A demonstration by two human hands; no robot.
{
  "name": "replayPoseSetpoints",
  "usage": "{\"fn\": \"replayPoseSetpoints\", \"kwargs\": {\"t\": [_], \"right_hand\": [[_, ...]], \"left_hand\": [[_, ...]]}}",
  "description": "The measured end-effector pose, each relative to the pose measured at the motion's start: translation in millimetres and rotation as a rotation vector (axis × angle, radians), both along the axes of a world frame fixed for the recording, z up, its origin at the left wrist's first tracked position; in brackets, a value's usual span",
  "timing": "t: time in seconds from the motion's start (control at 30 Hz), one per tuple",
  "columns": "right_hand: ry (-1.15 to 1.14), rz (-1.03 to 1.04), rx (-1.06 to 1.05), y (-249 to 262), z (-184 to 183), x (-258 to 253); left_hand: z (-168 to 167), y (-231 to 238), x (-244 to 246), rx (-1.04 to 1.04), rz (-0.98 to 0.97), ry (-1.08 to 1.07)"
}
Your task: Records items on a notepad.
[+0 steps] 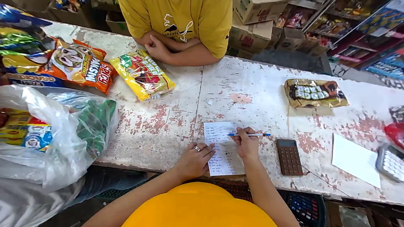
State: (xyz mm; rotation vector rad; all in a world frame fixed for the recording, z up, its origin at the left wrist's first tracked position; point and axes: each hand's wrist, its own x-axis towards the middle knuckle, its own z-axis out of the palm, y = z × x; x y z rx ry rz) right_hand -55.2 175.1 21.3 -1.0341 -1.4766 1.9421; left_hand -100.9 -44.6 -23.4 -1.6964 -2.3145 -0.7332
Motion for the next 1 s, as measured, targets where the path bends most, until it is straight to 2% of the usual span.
{"fn": "replayPoseSetpoints", "kwargs": {"t": [0.17,0.4,0.63,0.83,1.0], "right_hand": [[-0.07,0.169,0.328,-16.4,-7.2,3.1],[-0.013,0.329,0.479,-41.8,-8.8,-3.5],[-0.164,0.415,0.628,-49.9,-9.3,-5.1],[-0.28,0.324,0.825,-30.7,-3.9,0.9],[-0.247,0.307,0.829,-27.8,-7.0,-1.3]], "left_hand": [[-1.7,0.5,0.0,0.009,0.002,-0.002],[-1.3,-0.4,-0.1,0.034,-0.003,0.018],[-2.6,-2.8,0.0,0.083,-0.009,0.052],[-3.6,-3.4,0.3,0.099,-0.007,0.04],[-3.9,-4.0,-1.9,0.095,-0.011,0.059]]}}
